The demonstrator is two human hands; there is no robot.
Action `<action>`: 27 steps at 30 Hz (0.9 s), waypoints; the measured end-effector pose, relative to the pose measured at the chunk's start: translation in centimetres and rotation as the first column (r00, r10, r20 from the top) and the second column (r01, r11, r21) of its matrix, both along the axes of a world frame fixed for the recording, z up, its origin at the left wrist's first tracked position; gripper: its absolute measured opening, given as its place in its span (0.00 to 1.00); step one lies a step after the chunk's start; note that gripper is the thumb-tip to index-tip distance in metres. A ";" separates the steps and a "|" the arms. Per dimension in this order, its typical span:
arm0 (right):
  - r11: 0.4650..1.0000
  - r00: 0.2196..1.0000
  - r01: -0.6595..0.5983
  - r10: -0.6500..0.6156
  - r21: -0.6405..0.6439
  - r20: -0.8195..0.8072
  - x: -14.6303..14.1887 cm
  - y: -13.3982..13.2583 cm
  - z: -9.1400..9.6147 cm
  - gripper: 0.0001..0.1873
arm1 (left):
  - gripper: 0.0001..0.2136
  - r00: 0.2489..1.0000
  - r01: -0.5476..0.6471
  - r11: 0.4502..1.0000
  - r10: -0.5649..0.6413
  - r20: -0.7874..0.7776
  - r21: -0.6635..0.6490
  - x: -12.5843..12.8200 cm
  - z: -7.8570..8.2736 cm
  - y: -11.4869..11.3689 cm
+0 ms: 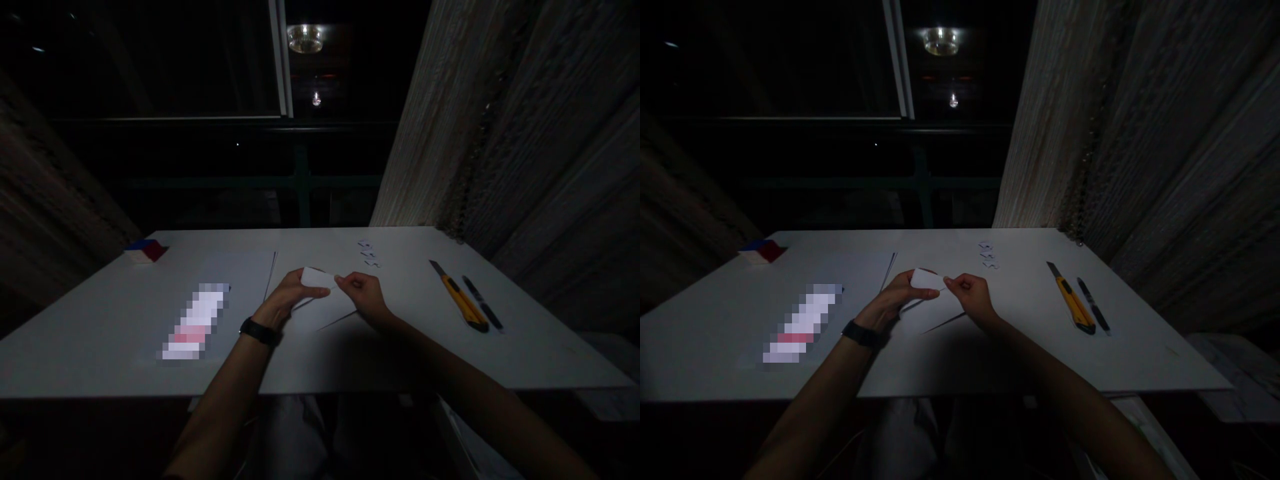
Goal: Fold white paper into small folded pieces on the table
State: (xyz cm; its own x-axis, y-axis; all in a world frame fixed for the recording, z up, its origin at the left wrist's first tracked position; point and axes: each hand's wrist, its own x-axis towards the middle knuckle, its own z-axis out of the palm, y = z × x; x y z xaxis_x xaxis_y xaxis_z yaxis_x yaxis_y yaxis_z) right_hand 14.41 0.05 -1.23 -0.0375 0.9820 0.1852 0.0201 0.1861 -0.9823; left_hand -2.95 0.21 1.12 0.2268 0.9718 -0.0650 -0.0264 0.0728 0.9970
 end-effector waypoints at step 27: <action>0.997 0.981 0.054 -0.064 -0.061 -0.182 0.9 0.4 0.6 0.18 | 0.22 0.978 0.029 0.995 -0.008 0.209 -0.100 -0.6 0.1 0.3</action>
